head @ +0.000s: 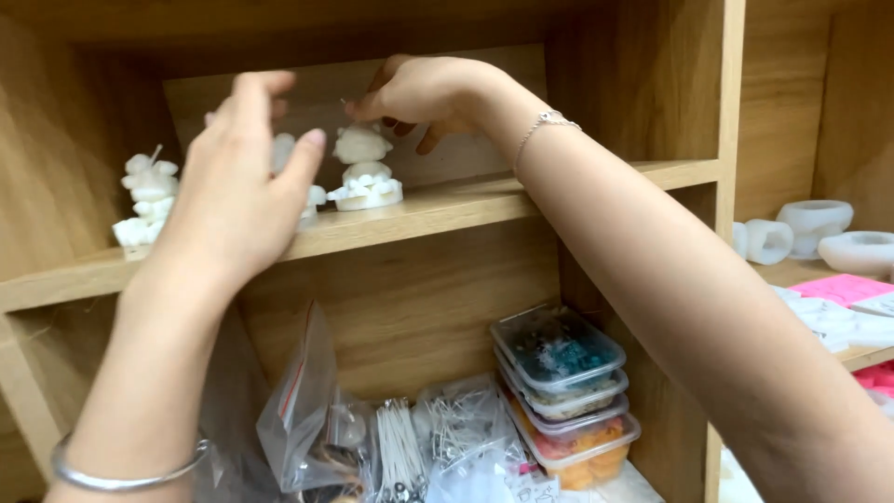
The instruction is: Picking up decorative shaped candles from a storage shelf and placing them onto a glass display shelf.
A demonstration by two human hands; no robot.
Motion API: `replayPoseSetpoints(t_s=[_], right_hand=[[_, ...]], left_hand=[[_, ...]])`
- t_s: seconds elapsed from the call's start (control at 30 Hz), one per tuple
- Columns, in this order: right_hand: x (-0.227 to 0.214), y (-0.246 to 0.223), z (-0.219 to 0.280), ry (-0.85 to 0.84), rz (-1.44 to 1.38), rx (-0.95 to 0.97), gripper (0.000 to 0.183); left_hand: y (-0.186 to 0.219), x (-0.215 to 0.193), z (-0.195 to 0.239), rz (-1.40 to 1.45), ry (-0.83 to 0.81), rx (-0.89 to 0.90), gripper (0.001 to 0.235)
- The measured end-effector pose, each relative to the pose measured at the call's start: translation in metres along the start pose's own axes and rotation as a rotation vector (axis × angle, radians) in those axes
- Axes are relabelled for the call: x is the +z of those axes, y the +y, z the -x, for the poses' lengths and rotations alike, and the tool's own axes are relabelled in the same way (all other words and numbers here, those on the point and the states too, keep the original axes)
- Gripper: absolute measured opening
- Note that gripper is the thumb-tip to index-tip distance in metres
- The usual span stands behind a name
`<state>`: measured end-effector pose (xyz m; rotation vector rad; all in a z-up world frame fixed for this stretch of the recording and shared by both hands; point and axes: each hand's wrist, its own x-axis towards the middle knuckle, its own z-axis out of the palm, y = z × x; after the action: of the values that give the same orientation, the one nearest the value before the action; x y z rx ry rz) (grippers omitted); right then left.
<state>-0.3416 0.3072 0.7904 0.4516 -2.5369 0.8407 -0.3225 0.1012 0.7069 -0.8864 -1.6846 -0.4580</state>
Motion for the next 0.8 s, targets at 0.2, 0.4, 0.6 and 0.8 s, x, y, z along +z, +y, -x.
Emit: replayPoseSetpoints(t_s=[0.2,0.4,0.6,0.8], right_hand=[[0.008,-0.002,0.004,-0.186,-0.107,0.036,0.071],[0.008,0.000,0.009,-0.158,-0.177,0.025,0.065],[0.002,0.006,0.029,-0.207,-0.269,-0.077,0.056],[-0.010,-0.004,0.067,-0.214,-0.332,-0.165,0.046]], left_hand=[[0.012,-0.009,0.001,0.059,-0.170,-0.169,0.053],[0.021,-0.012,0.007,0.043,-0.050,-0.115,0.048],[0.024,-0.014,0.020,0.092,0.230,0.145,0.030],[0.041,-0.014,0.063,0.461,0.409,0.082,0.025]])
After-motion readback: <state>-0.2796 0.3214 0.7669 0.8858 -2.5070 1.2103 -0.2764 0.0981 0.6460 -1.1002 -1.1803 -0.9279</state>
